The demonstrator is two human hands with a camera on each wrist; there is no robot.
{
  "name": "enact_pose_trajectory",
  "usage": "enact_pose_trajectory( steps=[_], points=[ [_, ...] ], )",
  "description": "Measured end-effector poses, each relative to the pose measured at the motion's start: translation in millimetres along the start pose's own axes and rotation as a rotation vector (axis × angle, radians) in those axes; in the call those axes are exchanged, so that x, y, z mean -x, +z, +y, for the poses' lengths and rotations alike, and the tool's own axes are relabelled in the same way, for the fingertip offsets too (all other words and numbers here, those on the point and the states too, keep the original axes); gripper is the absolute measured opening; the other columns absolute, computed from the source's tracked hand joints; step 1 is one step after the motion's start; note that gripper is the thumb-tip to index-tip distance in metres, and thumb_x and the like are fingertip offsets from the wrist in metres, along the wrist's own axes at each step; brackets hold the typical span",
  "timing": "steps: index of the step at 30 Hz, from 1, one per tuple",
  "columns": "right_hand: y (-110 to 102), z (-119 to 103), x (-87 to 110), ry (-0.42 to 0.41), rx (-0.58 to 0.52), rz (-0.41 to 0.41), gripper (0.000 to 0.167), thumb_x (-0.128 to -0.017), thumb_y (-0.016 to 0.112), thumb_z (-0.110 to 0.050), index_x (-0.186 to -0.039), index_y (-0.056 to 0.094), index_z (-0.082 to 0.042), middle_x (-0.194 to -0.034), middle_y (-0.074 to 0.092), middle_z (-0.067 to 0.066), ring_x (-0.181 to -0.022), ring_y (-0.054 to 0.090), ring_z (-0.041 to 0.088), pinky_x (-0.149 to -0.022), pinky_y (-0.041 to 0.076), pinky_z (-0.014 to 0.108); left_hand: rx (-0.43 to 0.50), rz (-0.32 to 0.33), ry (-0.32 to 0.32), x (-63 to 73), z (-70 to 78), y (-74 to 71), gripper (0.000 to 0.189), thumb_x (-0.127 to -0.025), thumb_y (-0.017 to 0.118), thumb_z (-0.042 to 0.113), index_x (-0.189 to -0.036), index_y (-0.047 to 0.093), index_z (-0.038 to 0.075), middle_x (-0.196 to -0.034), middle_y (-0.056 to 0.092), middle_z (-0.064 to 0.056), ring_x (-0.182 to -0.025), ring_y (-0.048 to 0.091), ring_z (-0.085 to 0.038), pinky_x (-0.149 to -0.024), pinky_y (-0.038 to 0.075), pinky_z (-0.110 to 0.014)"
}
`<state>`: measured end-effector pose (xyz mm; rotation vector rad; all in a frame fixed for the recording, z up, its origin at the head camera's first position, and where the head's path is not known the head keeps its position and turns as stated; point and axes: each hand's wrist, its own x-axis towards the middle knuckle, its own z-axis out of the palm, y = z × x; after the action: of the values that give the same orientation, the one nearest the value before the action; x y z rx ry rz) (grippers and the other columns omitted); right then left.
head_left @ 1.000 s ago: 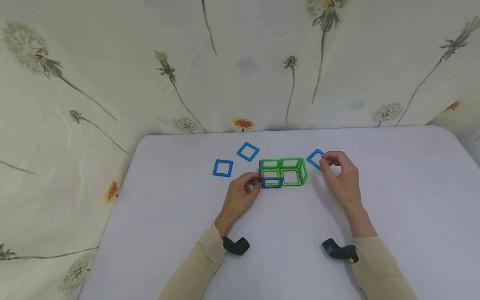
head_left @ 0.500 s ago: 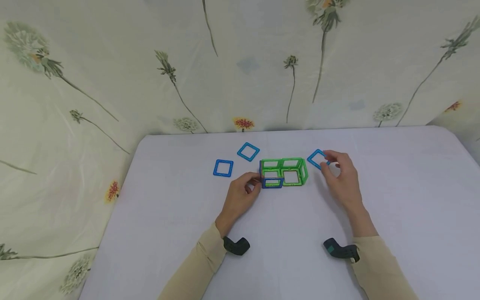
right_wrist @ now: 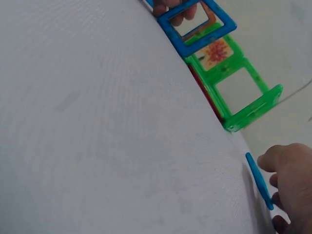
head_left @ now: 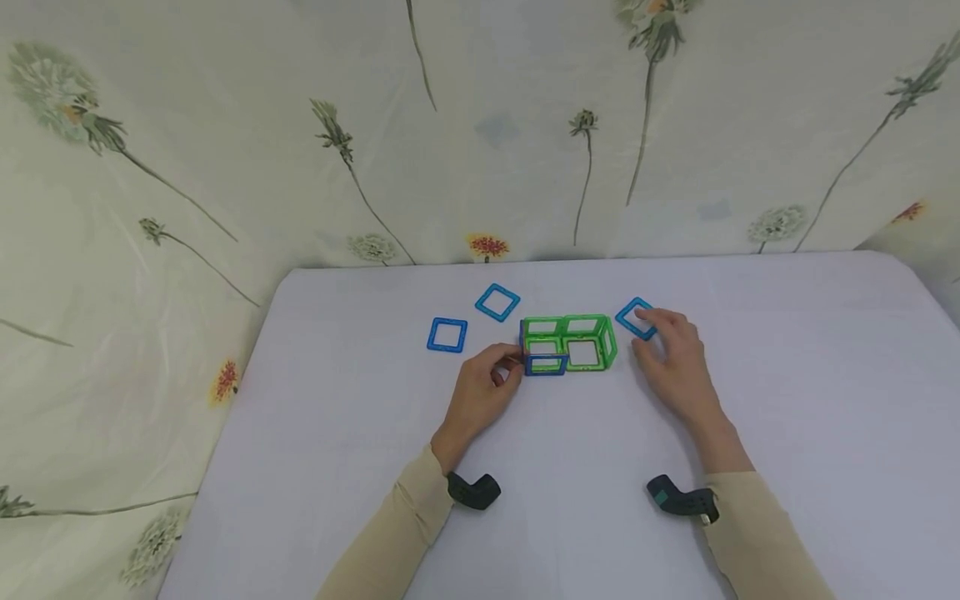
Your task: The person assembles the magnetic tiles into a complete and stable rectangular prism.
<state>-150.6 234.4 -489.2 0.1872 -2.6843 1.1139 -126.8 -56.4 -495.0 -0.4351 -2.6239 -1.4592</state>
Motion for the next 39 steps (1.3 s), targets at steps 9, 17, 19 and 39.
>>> enact_pose_trajectory(
  steps=[9,17,19,39],
  points=[
    [3.4,3.6,2.4,-0.094,0.067,0.021,0.031,-0.088,0.058,-0.006,-0.119,0.062,-0.002,-0.123,0.052,0.018,-0.123,0.036,0.04,-0.093,0.025,0.057,-0.019,0.004,0.001,-0.3,1.0,0.2,0.024,-0.091,0.06,0.013,-0.115,0.064,0.016,-0.103,0.068,0.002,-0.084,0.057,-0.006,-0.065,0.047,-0.017],
    [3.2,5.3,3.8,-0.094,0.099,0.063,0.033,-0.085,0.062,-0.005,-0.118,0.063,-0.004,-0.114,0.053,0.02,-0.115,0.038,0.041,-0.091,0.025,0.056,-0.02,0.004,-0.002,1.2,1.2,0.6,0.023,-0.091,0.059,0.013,-0.114,0.064,0.015,-0.102,0.068,0.002,-0.084,0.057,-0.005,-0.066,0.047,-0.017],
    [3.4,6.7,3.8,-0.092,0.097,0.092,0.031,-0.085,0.065,-0.007,-0.116,0.065,-0.004,-0.111,0.053,0.02,-0.111,0.038,0.04,-0.089,0.026,0.055,-0.019,0.001,0.002,1.0,0.8,0.9,0.023,-0.092,0.059,0.013,-0.114,0.064,0.015,-0.102,0.068,0.002,-0.085,0.057,-0.005,-0.066,0.047,-0.017],
    [4.1,4.6,3.5,-0.016,0.109,0.106,0.02,-0.086,0.066,-0.014,-0.104,0.067,-0.004,-0.098,0.055,0.015,-0.093,0.044,0.032,-0.076,0.026,0.043,-0.045,-0.004,0.028,-0.2,-1.4,0.1,0.023,-0.093,0.057,0.017,-0.116,0.063,0.016,-0.104,0.068,0.002,-0.087,0.058,-0.006,-0.068,0.048,-0.017]
  ],
)
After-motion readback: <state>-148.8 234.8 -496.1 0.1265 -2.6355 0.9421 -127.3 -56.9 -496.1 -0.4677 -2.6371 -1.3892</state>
